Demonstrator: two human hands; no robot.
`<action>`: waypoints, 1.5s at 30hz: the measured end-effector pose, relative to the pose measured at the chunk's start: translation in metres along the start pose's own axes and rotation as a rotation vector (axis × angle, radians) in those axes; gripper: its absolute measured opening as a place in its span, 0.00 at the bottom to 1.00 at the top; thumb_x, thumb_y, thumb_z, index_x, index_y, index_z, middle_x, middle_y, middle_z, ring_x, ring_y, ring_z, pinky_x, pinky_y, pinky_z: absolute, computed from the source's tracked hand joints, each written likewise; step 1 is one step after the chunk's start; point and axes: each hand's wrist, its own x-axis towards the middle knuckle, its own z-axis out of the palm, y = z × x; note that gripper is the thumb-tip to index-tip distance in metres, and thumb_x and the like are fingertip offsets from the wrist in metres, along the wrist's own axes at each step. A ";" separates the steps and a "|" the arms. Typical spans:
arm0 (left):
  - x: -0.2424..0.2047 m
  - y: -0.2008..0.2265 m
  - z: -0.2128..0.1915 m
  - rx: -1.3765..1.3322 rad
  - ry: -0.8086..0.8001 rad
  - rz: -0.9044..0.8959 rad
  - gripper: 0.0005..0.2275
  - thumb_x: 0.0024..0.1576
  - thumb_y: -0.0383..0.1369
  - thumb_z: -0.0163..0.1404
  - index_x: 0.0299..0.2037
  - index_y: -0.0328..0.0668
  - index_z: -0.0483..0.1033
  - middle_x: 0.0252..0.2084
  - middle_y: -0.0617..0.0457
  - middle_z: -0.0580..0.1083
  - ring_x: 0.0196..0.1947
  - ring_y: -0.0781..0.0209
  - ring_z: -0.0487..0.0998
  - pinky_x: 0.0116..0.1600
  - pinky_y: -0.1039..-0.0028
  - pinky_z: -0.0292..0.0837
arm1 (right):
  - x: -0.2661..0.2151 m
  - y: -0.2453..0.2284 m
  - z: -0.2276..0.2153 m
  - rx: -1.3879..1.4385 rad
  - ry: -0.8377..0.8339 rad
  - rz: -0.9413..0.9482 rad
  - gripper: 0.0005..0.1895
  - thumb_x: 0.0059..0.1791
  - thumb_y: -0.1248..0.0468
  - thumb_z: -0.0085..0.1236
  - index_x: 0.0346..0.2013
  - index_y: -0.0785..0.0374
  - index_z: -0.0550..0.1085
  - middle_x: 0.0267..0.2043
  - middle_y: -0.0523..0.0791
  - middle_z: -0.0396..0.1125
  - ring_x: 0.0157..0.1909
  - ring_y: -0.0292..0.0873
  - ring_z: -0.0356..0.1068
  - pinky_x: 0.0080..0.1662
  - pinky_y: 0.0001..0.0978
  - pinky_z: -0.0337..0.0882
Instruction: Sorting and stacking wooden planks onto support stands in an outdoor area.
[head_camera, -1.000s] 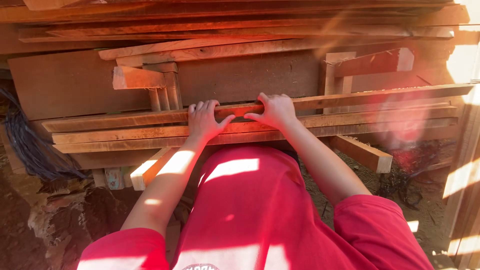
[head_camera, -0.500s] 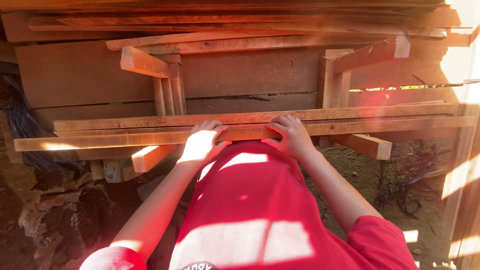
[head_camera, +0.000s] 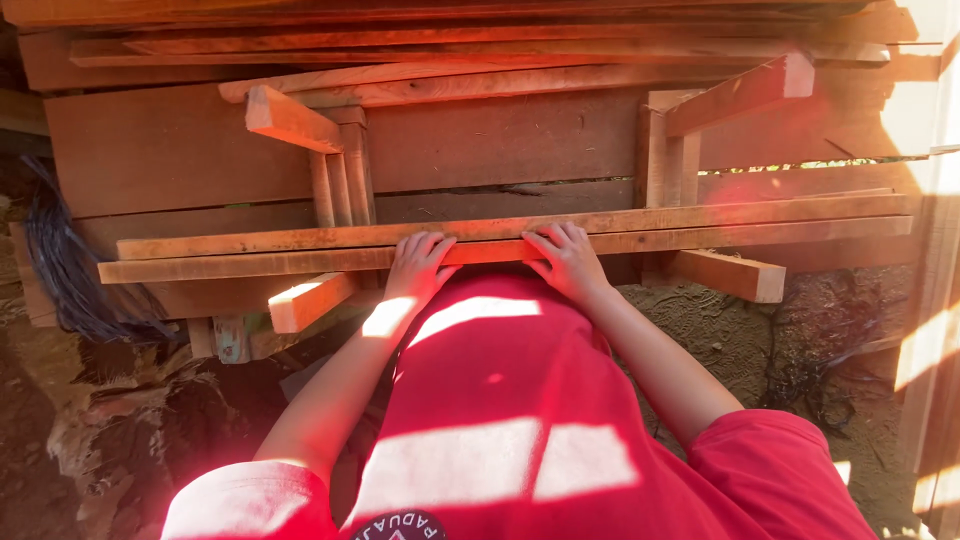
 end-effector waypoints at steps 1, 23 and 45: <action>-0.005 -0.001 -0.003 0.001 0.003 -0.003 0.24 0.52 0.42 0.61 0.60 0.53 0.73 0.54 0.56 0.70 0.61 0.55 0.69 0.62 0.61 0.62 | -0.001 -0.001 0.005 0.000 0.000 -0.005 0.24 0.46 0.52 0.65 0.55 0.50 0.76 0.50 0.41 0.66 0.52 0.47 0.66 0.51 0.38 0.66; 0.039 0.040 -0.063 0.007 -0.416 -0.204 0.21 0.52 0.44 0.57 0.55 0.62 0.66 0.51 0.63 0.72 0.57 0.59 0.72 0.62 0.63 0.58 | 0.015 -0.025 -0.029 -0.176 -0.107 0.089 0.24 0.40 0.51 0.65 0.49 0.52 0.74 0.40 0.40 0.68 0.49 0.42 0.67 0.51 0.36 0.63; 0.017 0.019 -0.006 -0.050 -0.202 -0.057 0.24 0.55 0.42 0.59 0.61 0.57 0.69 0.56 0.60 0.69 0.60 0.58 0.67 0.63 0.63 0.63 | 0.008 -0.018 0.007 -0.041 -0.070 0.021 0.23 0.45 0.52 0.66 0.53 0.52 0.75 0.52 0.39 0.66 0.55 0.43 0.64 0.52 0.35 0.63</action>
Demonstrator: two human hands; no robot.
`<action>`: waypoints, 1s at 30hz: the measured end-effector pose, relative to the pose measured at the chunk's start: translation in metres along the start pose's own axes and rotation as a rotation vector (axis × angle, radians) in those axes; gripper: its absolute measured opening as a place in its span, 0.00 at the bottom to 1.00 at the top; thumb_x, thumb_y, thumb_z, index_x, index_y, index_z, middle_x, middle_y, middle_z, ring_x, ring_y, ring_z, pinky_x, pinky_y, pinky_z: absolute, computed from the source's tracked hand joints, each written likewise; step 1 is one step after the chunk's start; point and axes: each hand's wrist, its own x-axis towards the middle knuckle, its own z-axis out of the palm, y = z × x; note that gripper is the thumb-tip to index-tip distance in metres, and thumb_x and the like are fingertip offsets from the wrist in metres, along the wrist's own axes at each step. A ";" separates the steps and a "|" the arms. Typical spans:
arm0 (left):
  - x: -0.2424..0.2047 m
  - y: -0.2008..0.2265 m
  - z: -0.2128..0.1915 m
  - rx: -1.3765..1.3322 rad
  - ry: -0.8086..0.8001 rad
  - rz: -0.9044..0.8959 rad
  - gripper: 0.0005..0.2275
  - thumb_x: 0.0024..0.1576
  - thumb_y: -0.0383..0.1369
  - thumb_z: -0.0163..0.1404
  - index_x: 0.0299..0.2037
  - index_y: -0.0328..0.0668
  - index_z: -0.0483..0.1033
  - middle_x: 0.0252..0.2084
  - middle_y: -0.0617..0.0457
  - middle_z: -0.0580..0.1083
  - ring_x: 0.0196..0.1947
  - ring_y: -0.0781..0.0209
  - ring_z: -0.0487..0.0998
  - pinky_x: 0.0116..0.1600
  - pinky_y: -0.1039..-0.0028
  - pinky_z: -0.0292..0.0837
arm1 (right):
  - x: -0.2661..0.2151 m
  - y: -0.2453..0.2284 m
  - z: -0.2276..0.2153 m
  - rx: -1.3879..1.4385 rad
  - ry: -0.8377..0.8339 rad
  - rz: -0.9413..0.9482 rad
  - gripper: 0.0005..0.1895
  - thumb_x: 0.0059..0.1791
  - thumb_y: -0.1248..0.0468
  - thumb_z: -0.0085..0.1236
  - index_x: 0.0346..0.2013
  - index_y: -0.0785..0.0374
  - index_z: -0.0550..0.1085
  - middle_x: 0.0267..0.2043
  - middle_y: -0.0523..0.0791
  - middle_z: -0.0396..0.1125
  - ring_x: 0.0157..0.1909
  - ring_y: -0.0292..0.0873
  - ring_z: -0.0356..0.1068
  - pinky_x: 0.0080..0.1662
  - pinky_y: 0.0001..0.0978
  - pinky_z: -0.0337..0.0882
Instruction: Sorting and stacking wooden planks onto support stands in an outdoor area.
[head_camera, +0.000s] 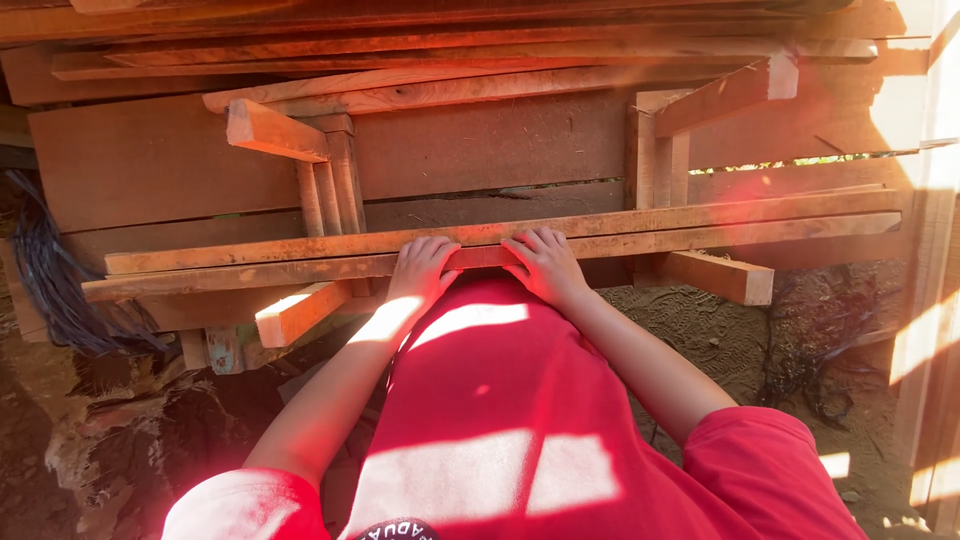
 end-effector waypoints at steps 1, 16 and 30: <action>-0.002 -0.001 0.001 -0.002 0.001 -0.001 0.24 0.55 0.42 0.59 0.61 0.57 0.69 0.56 0.60 0.69 0.60 0.58 0.67 0.63 0.63 0.63 | 0.001 0.002 0.000 -0.001 -0.002 -0.001 0.23 0.45 0.52 0.66 0.53 0.52 0.75 0.52 0.39 0.66 0.55 0.43 0.64 0.52 0.35 0.63; 0.006 0.007 -0.024 -0.007 0.027 0.044 0.20 0.55 0.44 0.59 0.56 0.56 0.72 0.52 0.57 0.70 0.57 0.58 0.71 0.58 0.65 0.66 | 0.003 0.013 0.000 0.026 0.020 -0.125 0.22 0.47 0.53 0.62 0.53 0.54 0.74 0.48 0.42 0.65 0.51 0.46 0.66 0.47 0.37 0.65; 0.014 0.007 -0.026 -0.032 0.086 0.079 0.20 0.50 0.44 0.63 0.49 0.50 0.74 0.49 0.57 0.70 0.52 0.56 0.71 0.50 0.64 0.67 | 0.099 0.023 -0.023 0.312 -0.894 0.309 0.38 0.54 0.31 0.37 0.64 0.54 0.71 0.61 0.52 0.70 0.63 0.59 0.69 0.60 0.55 0.67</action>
